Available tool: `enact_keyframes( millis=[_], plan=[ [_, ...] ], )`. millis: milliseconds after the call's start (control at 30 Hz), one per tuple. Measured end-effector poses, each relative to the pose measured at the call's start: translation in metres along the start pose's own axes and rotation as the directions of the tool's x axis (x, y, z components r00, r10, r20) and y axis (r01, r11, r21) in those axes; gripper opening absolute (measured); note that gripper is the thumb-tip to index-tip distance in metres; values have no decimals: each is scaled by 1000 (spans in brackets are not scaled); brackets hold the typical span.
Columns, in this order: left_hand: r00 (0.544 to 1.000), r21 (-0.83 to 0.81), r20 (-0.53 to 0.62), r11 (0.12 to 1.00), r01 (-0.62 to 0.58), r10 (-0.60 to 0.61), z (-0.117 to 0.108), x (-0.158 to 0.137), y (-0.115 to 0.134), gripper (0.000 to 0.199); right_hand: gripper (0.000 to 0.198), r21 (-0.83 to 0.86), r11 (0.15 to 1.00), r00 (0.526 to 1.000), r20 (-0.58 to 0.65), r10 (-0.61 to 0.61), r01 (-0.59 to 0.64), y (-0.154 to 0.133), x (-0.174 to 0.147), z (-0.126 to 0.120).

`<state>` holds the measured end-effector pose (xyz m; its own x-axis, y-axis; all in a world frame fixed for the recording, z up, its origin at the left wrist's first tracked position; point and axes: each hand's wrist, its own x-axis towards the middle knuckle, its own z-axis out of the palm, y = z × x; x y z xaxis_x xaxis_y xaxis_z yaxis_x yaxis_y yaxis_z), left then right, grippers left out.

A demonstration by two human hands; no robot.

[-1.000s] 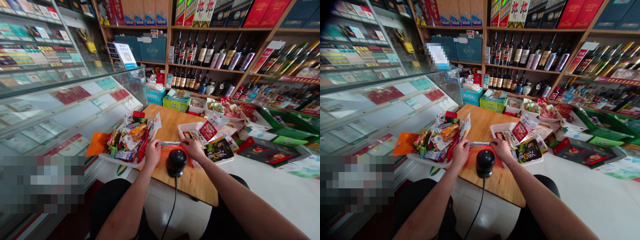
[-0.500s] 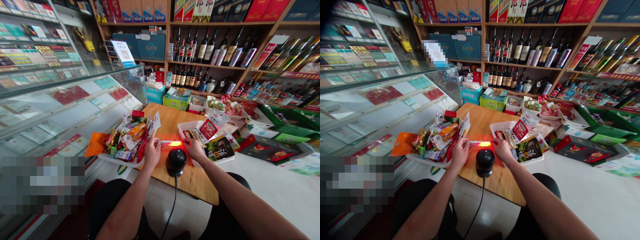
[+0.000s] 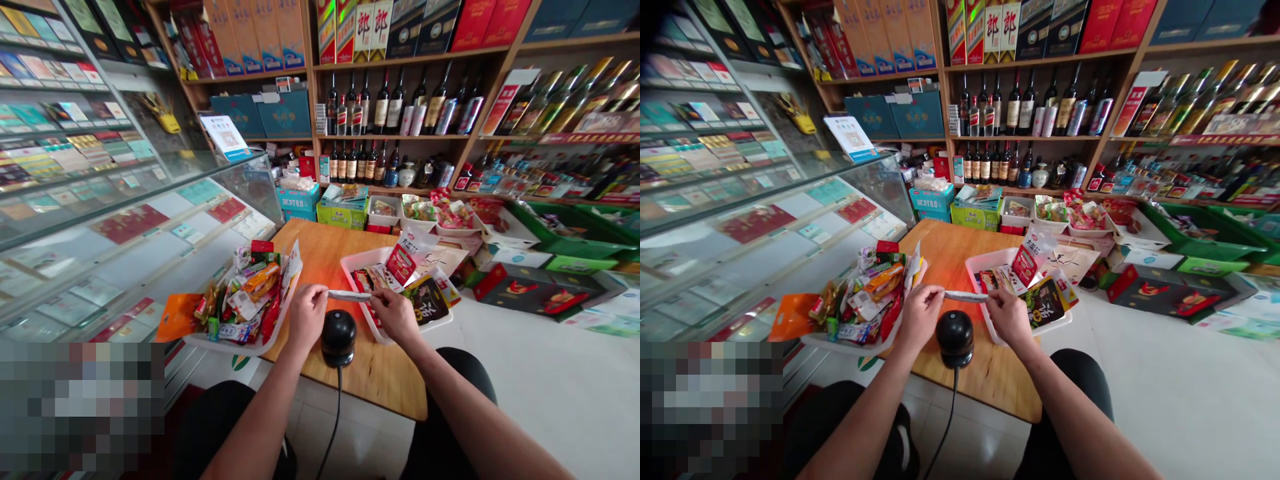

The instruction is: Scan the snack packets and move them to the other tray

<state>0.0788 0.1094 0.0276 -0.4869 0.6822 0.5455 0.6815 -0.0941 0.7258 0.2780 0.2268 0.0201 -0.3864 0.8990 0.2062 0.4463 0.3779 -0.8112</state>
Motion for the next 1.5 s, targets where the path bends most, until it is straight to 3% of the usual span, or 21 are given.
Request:
enact_keyframes(
  millis=[133,233,300,367,500,633,800,900,967,1067,1200,1300,1367,1500],
  plan=[
    [997,-8,72,1000,4,-4,38,21,20,10,28,-25,996,994,-69,87,-88,15,2,-29],
    [988,-197,157,980,36,-5,64,36,37,27,38,-14,991,971,-197,132,-137,27,2,-44],
    [973,-292,232,954,60,10,71,44,47,38,48,4,988,951,-270,150,-154,32,-1,-48],
    [966,-301,257,951,74,7,67,47,54,37,51,13,986,943,-289,165,-169,34,-9,-48],
    [974,-137,218,986,91,-59,32,29,45,21,43,58,985,968,-182,172,-164,29,-32,-39],
    [986,98,86,986,134,-143,-20,-9,9,17,41,92,985,985,-87,151,-143,20,-53,-26],
    [967,390,-158,887,248,-201,-89,-43,-44,15,40,85,992,995,-37,92,-89,9,-64,-12],
    [939,527,-326,803,279,-112,-130,-48,-64,17,39,78,996,999,-10,45,-44,4,-67,-7],
    [888,585,-455,730,353,-66,-154,-46,-72,23,38,82,996,1000,-4,28,-28,2,-68,-4],
    [834,620,-548,643,450,-55,-184,-38,-79,35,38,93,995,999,12,46,-47,-1,-70,-2],
    [823,664,-568,595,452,8,-210,-30,-85,40,40,105,992,997,46,65,-70,-5,-72,2],
    [732,602,-680,605,521,46,-224,-32,-93,52,42,110,991,996,51,72,-78,-8,-73,4],
    [668,518,-744,607,603,-29,-231,-37,-103,61,41,107,991,996,50,74,-80,-9,-74,6],
    [663,351,-649,627,696,-372,-236,-51,-124,42,40,116,992,997,71,43,-51,-13,-75,8]
  ],
)
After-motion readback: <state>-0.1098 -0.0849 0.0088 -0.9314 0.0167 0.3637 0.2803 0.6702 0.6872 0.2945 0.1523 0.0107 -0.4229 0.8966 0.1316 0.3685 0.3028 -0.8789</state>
